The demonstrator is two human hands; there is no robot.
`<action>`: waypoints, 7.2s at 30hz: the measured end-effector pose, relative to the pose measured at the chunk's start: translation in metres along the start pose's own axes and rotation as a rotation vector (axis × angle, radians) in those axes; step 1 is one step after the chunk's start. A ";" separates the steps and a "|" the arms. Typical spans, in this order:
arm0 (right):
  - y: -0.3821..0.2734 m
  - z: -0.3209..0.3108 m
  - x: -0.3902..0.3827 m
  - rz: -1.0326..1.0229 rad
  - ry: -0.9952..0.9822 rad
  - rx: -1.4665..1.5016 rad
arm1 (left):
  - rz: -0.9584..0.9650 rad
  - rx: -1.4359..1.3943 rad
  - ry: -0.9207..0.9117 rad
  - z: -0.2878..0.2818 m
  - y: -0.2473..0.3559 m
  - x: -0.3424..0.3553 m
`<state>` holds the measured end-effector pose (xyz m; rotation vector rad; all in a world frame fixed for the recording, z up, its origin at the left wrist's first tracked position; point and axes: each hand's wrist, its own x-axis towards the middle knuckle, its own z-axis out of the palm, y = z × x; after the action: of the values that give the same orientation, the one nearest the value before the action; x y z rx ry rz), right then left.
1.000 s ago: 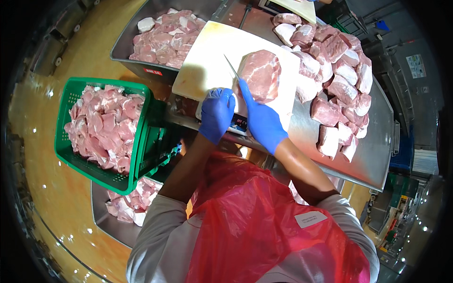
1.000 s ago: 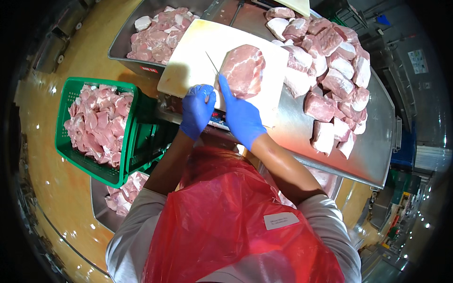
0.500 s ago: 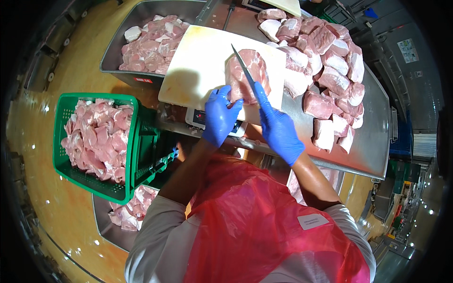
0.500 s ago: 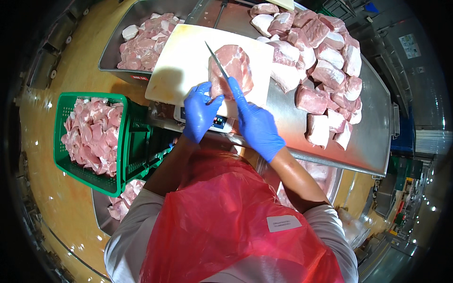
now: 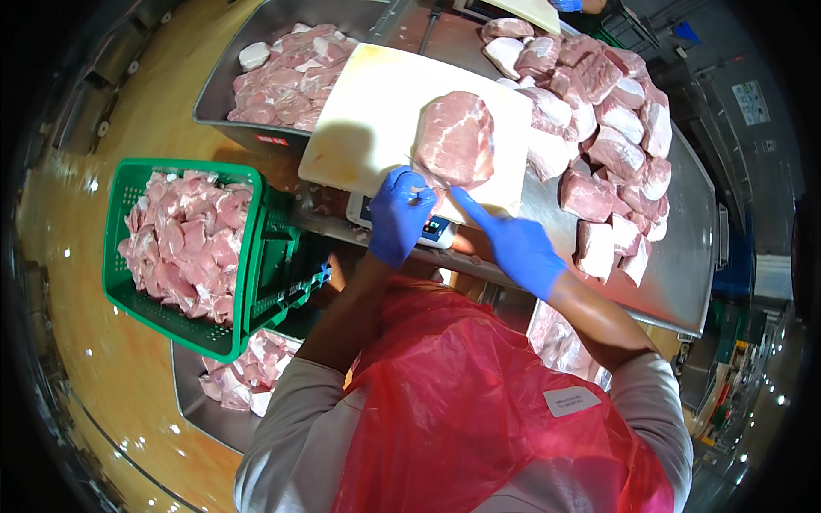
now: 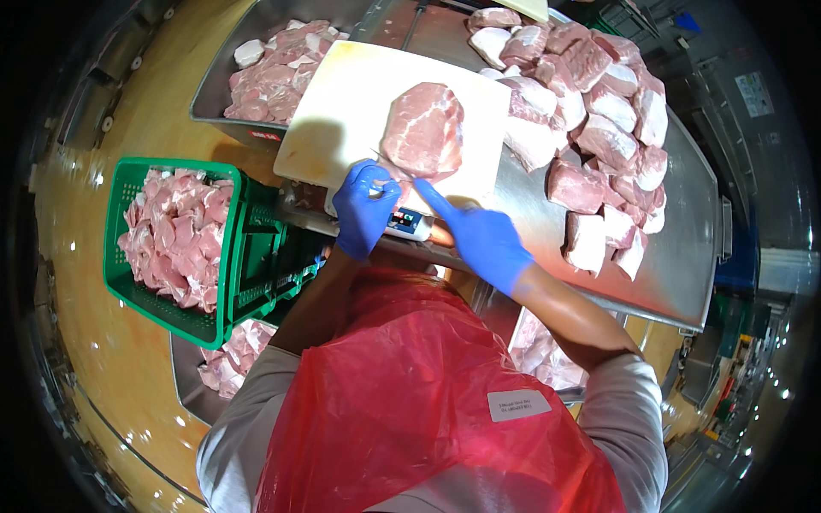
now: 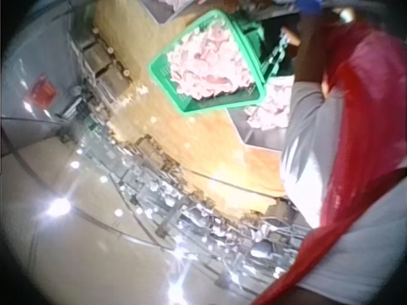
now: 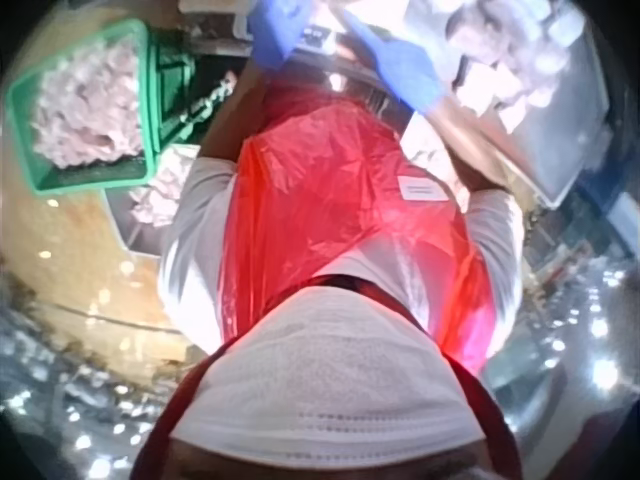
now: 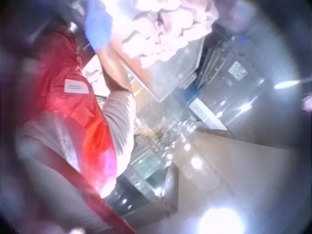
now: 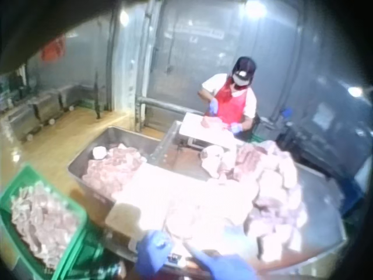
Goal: The person repeatedly picks up large pieces of raw meat, places them on a cutting board over a digital scale, trims the meat with a knife, and transfers the trimmed portions into a green basket. The process is repeated continuously with multiple pieces of meat.
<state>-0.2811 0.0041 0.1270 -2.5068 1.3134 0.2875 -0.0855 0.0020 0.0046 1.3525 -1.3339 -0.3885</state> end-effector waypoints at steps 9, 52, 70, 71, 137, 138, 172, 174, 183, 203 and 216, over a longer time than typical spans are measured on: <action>0.007 0.023 0.035 -0.170 0.184 0.181 | 0.216 0.102 0.049 -0.003 -0.020 0.008; 0.071 0.001 -0.009 0.055 0.596 0.522 | 0.163 0.339 -0.279 0.025 0.035 0.063; 0.063 0.000 -0.003 0.213 0.694 0.917 | 0.086 0.324 -0.713 0.039 0.006 0.144; 0.067 0.003 -0.009 0.230 0.703 0.958 | 0.164 0.218 -0.672 0.039 0.012 0.134; 0.159 0.057 -0.060 0.408 0.711 1.001 | 0.102 0.378 -0.083 0.011 0.013 0.061; 0.147 0.048 -0.048 0.369 0.701 0.973 | 0.201 0.462 -0.028 0.018 0.020 0.050; 0.014 -0.038 -0.043 -0.031 -0.105 -0.264 | -0.072 -0.090 0.186 -0.056 -0.011 0.043; -0.017 -0.046 -0.013 -0.034 -0.036 -0.132 | 0.026 0.112 0.201 -0.041 -0.013 0.044; -0.030 0.007 0.084 -0.176 0.134 0.055 | -0.090 0.200 0.153 -0.034 -0.009 0.032; 0.057 0.004 -0.008 0.073 0.525 0.669 | 0.041 0.460 -0.103 0.033 0.028 0.072; 0.010 0.015 0.057 -0.130 0.398 0.636 | -0.378 -0.219 0.145 -0.021 -0.012 0.069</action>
<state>-0.2579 -0.0401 0.0934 -2.1278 1.1226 -0.5962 -0.0419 -0.0496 0.0318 1.4166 -0.8864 -0.6592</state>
